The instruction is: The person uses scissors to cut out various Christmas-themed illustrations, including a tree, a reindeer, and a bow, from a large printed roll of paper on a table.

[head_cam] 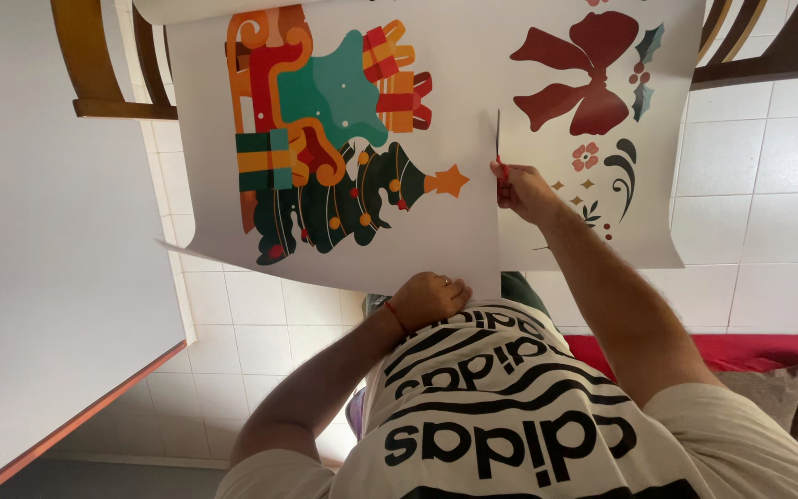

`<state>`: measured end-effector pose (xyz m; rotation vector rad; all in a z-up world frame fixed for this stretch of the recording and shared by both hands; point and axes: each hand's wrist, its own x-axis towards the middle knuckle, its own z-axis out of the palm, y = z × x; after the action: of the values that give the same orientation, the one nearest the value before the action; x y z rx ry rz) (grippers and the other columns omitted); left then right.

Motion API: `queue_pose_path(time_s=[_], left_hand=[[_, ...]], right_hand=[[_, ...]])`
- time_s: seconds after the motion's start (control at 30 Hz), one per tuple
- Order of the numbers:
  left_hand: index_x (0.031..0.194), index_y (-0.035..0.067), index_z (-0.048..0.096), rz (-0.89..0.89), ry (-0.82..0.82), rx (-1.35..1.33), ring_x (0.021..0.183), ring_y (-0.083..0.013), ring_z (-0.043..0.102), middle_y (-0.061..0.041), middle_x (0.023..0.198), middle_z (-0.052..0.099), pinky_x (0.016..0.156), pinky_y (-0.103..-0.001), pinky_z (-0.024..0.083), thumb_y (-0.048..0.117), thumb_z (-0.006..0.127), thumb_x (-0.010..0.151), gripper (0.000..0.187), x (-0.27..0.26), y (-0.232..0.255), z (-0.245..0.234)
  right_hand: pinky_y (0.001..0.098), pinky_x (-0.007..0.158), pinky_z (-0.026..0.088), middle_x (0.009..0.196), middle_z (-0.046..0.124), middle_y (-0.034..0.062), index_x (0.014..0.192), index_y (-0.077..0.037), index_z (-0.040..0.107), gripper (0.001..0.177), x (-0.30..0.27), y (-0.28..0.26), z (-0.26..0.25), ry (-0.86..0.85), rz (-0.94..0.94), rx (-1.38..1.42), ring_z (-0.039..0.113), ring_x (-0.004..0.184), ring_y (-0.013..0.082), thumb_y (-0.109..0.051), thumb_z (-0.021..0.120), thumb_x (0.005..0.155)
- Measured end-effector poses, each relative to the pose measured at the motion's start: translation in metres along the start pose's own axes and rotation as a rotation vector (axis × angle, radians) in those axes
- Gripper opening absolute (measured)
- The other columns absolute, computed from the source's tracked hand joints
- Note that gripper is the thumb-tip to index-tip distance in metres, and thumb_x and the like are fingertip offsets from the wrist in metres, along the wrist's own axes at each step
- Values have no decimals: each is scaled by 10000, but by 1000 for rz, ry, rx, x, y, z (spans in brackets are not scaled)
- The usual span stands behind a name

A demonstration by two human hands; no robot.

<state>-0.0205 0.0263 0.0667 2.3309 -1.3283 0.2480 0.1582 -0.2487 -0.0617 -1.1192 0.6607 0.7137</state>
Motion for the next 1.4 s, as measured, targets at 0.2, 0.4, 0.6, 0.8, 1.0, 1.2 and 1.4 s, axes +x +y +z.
queue_pose_path(time_s=[0.2,0.4,0.6,0.8,1.0,1.2,1.4], left_hand=[[1005,138,808,-57,-58,-23,708,-258,774,-76,936,825,571,-359,570,106,799,993,36,6,-4,-8],[994,197,808,-163,-43,-135,758,-200,790,15,941,836,616,-312,582,128,756,1066,112,39,-6,-69],[915,218,810,-290,24,-126,756,-179,793,33,863,833,633,-289,571,117,715,1106,235,38,-2,-81],[924,213,820,-330,19,-68,797,-156,796,35,895,838,647,-281,562,117,739,1106,222,39,5,-89],[1083,191,834,-310,-86,-93,952,-212,824,-21,1078,867,729,-343,588,149,705,1092,136,32,7,-83],[1102,221,831,-341,-107,-110,992,-193,833,-4,1103,874,771,-321,598,160,702,1098,143,21,10,-69],[1081,221,827,-344,-87,-88,940,-222,820,-6,1076,866,716,-361,599,181,728,1064,108,16,15,-76]], right_hand=[[299,504,468,700,651,96,948,-45,729,368,-11,-20,15,12,7,-76,718,585,257,-361,863,1079],[271,485,428,696,619,94,972,1,727,301,-18,-17,14,6,-71,-113,685,561,218,-238,901,1031],[269,536,508,703,652,84,906,-61,705,388,-29,-43,24,-48,10,-62,744,616,231,-377,858,1073],[288,537,502,710,652,91,872,-78,685,427,-4,-68,33,-58,-18,-13,751,635,256,-409,854,1083],[299,512,450,710,646,105,884,-69,694,388,31,-57,18,-13,-47,-43,726,612,268,-355,860,1085],[254,518,459,725,632,79,926,-44,703,345,30,-54,7,-8,-104,-171,720,641,207,-286,901,1073],[276,545,465,726,653,67,886,-110,667,365,-4,-95,38,-48,-16,-36,738,641,234,-368,822,1094]])
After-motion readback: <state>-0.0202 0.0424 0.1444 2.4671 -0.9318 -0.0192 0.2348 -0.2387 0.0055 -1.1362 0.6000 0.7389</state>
